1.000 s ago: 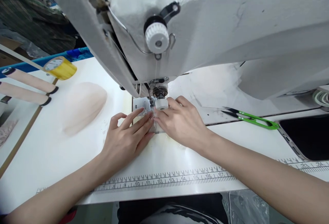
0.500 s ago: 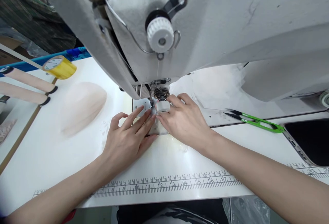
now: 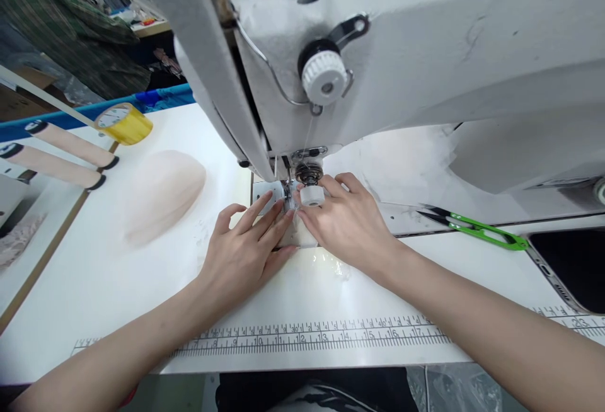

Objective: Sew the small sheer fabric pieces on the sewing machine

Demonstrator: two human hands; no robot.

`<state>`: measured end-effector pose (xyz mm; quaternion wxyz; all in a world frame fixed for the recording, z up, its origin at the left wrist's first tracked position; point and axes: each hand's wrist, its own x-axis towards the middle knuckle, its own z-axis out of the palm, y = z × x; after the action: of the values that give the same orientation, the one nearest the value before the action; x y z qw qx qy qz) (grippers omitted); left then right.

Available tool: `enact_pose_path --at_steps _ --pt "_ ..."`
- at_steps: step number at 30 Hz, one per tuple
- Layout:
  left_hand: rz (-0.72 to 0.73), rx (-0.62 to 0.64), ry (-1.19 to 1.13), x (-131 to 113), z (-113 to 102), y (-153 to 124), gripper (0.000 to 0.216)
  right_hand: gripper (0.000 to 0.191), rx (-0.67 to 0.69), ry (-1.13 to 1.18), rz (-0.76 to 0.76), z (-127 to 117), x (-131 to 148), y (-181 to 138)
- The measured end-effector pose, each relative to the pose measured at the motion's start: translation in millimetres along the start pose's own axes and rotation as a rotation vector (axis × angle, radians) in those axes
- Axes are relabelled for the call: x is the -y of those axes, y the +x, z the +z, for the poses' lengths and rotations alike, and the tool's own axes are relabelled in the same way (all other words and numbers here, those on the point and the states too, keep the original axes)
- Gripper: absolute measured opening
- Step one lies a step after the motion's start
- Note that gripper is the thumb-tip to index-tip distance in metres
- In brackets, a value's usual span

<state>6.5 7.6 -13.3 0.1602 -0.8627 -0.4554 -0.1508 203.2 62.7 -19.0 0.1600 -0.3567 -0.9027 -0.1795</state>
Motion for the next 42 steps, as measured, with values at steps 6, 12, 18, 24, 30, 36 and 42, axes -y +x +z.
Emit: enact_pose_path --at_steps 6,12,18,24,30,36,42 --pt "-0.016 0.004 -0.005 2.6 2.7 1.2 0.038 0.036 0.007 0.003 0.017 4.9 -2.0 1.6" --pt "-0.031 0.004 -0.003 3.9 4.1 2.2 0.039 0.030 -0.047 0.031 -0.025 -1.5 -7.9 3.3" --pt "0.013 -0.008 -0.110 9.0 3.0 2.5 0.031 0.024 0.155 0.360 -0.004 -32.2 -6.2 -2.0" --pt "-0.012 0.231 -0.360 21.2 -6.0 15.9 0.042 0.019 0.310 0.679 0.161 -35.8 -9.7 1.8" --pt "-0.101 0.139 -0.397 26.3 7.6 32.4 0.024 0.024 0.262 0.751 0.289 -34.8 -11.6 8.9" --pt "-0.254 0.135 -0.735 32.1 5.9 38.1 0.022 0.030 0.143 0.579 0.210 -22.5 -9.6 5.0" --pt "-0.209 0.156 -0.814 41.8 2.9 39.1 0.024 0.033 0.002 0.434 0.197 -12.2 -9.9 1.5"
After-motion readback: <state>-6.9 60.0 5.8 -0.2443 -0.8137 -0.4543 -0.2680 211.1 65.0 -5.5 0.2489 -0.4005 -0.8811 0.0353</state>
